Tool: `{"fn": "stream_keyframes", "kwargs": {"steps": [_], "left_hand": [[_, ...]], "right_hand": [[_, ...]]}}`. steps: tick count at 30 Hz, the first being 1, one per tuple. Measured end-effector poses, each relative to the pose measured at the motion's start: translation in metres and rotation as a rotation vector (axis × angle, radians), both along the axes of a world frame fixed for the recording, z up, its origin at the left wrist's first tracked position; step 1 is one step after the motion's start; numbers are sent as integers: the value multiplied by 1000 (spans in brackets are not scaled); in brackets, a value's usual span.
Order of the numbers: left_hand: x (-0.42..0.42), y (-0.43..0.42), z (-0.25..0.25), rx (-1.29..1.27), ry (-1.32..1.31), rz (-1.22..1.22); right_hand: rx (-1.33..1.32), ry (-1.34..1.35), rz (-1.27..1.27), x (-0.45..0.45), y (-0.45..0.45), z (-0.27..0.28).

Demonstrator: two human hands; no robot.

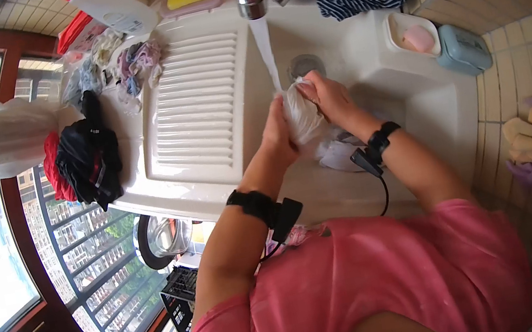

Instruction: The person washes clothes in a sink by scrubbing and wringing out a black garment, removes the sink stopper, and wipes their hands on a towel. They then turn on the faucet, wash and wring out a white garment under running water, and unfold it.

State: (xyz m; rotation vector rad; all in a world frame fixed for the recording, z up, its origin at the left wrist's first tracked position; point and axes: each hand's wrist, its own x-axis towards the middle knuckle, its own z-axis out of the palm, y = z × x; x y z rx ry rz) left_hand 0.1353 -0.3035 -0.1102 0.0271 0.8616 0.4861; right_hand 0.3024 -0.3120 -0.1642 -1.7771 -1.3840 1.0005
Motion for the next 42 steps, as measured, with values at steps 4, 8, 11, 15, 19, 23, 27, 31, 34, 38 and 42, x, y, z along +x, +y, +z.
{"fn": "stream_keyframes", "kwargs": {"steps": [4, 8, 11, 15, 19, 23, 27, 31, 34, 38, 42], "left_hand": [[-39, -3, -19, 180, 398, -133], [-51, -15, -18, 489, 725, -493], [-44, -25, -28, 1185, 1046, -661], [-17, -24, 22, 1310, 717, -369], [-18, -11, 40, 938, 403, -201], [-22, -11, 71, 706, 96, -37], [-37, -8, 50, 882, -1, -85], [-76, 2, 60, 624, -162, -69], [-144, 33, 70, 708, -345, -228], [-182, 91, 80, 987, 410, -141], [-206, 87, 52, 1419, 1176, -388]], "right_hand": [[304, -429, -7, 27, 1, -60], [-62, -335, 120, 38, 4, -71], [-38, 90, 215, 15, -6, 28], [88, 629, 68, 1, -18, 120], [120, 1003, -207, 7, -39, 150], [-110, 835, -288, 16, -64, 116], [-389, 1135, -274, -14, -81, 102], [-169, 1194, -296, -53, -72, 94], [251, 546, -83, -97, -34, 105], [573, 410, -38, -164, 57, 64], [335, -132, -90, -205, 64, 88]]}}
